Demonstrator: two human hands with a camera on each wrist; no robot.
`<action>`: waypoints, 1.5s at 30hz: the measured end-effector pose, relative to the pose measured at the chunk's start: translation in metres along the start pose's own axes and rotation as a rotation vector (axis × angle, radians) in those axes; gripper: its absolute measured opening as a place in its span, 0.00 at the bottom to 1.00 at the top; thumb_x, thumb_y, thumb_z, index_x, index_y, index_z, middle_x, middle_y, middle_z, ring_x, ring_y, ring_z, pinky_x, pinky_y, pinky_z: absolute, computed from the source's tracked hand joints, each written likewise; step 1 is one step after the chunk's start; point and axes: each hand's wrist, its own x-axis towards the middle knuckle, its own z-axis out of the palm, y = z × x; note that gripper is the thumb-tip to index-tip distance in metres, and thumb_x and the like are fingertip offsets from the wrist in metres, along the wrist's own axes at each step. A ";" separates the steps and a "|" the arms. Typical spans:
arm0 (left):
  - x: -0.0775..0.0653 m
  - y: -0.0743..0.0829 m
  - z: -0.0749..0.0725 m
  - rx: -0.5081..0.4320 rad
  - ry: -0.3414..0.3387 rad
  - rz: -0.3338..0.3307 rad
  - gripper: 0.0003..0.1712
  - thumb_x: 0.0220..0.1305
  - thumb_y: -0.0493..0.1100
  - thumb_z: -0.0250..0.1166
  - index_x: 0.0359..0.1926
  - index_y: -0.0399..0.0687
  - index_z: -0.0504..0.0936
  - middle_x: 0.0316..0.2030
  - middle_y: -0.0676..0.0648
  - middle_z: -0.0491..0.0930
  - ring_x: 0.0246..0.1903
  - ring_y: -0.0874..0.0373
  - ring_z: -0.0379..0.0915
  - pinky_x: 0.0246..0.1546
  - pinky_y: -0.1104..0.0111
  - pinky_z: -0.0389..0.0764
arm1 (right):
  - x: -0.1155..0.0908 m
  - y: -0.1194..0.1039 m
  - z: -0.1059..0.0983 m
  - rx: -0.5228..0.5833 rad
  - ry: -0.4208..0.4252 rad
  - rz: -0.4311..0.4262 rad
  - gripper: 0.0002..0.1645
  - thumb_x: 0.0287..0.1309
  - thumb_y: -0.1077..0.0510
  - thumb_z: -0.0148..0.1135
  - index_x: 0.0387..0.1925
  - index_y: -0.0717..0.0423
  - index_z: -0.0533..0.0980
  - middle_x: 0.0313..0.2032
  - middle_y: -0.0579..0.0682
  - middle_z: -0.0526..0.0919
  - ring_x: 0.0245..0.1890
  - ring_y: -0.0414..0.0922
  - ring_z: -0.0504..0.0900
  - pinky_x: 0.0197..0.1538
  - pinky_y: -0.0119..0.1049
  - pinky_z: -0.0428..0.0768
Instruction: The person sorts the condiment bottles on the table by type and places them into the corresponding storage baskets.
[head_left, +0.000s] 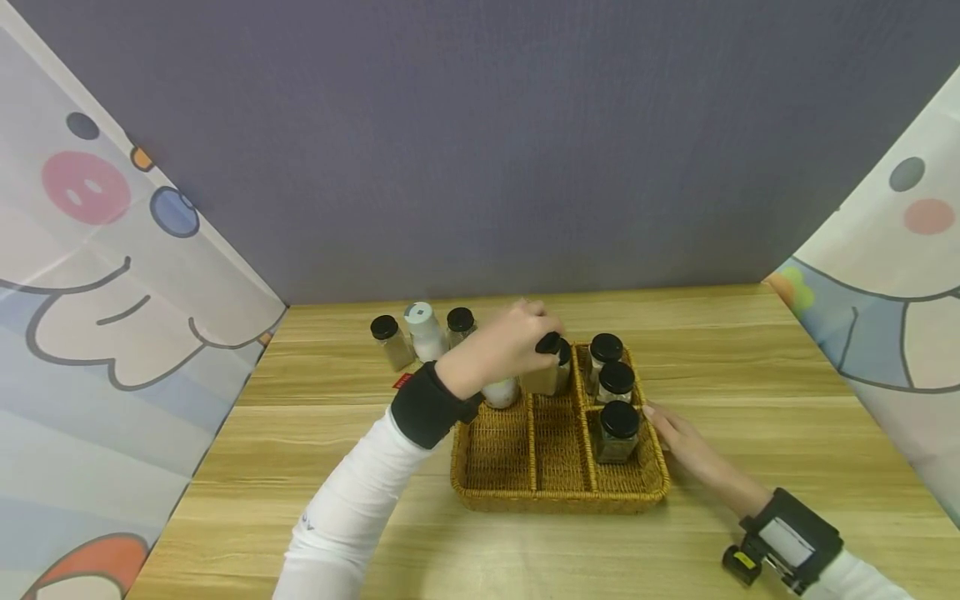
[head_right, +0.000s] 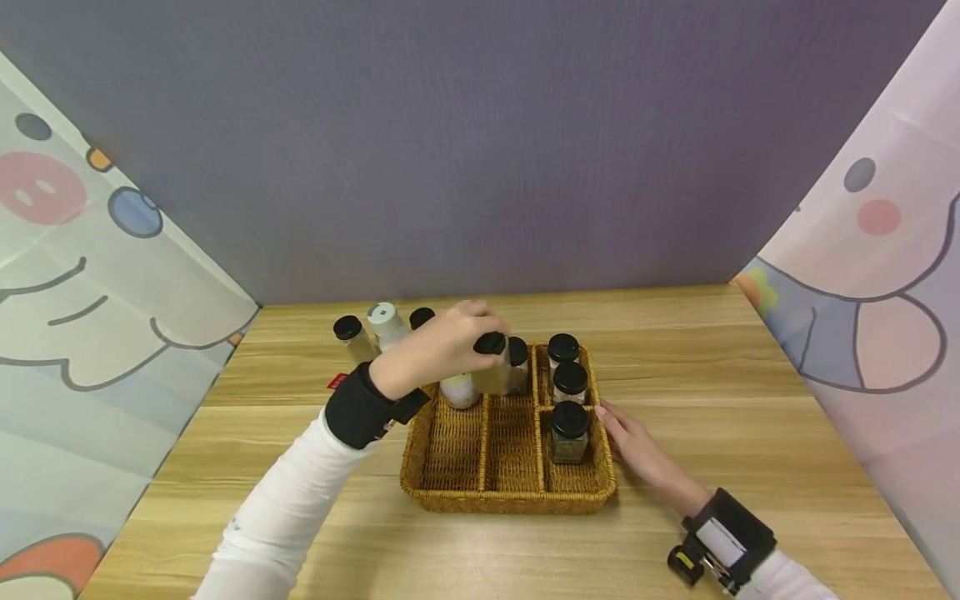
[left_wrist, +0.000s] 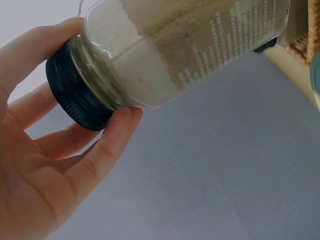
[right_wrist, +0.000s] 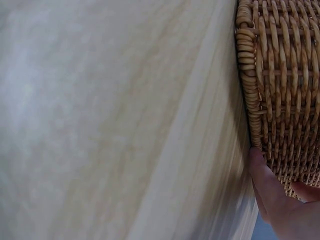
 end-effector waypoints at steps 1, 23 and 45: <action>0.000 0.001 0.002 0.002 0.001 0.007 0.18 0.53 0.44 0.65 0.45 0.44 0.78 0.39 0.45 0.75 0.37 0.55 0.71 0.37 0.71 0.75 | 0.000 0.000 0.000 0.000 0.000 -0.001 0.39 0.67 0.46 0.31 0.60 0.80 0.48 0.60 0.76 0.47 0.60 0.69 0.45 0.60 0.62 0.46; 0.008 0.013 0.034 0.080 -0.053 0.035 0.17 0.53 0.47 0.64 0.44 0.45 0.78 0.41 0.46 0.76 0.33 0.60 0.73 0.34 0.76 0.75 | 0.000 -0.002 -0.001 0.000 -0.005 0.006 0.37 0.68 0.47 0.31 0.60 0.79 0.48 0.60 0.76 0.47 0.60 0.69 0.44 0.59 0.62 0.47; 0.012 0.013 0.055 0.135 -0.134 -0.021 0.21 0.53 0.50 0.64 0.47 0.47 0.75 0.41 0.45 0.75 0.36 0.58 0.73 0.36 0.75 0.75 | -0.001 -0.002 -0.001 0.015 -0.005 -0.003 0.37 0.67 0.47 0.32 0.60 0.78 0.49 0.61 0.75 0.48 0.61 0.68 0.46 0.60 0.61 0.48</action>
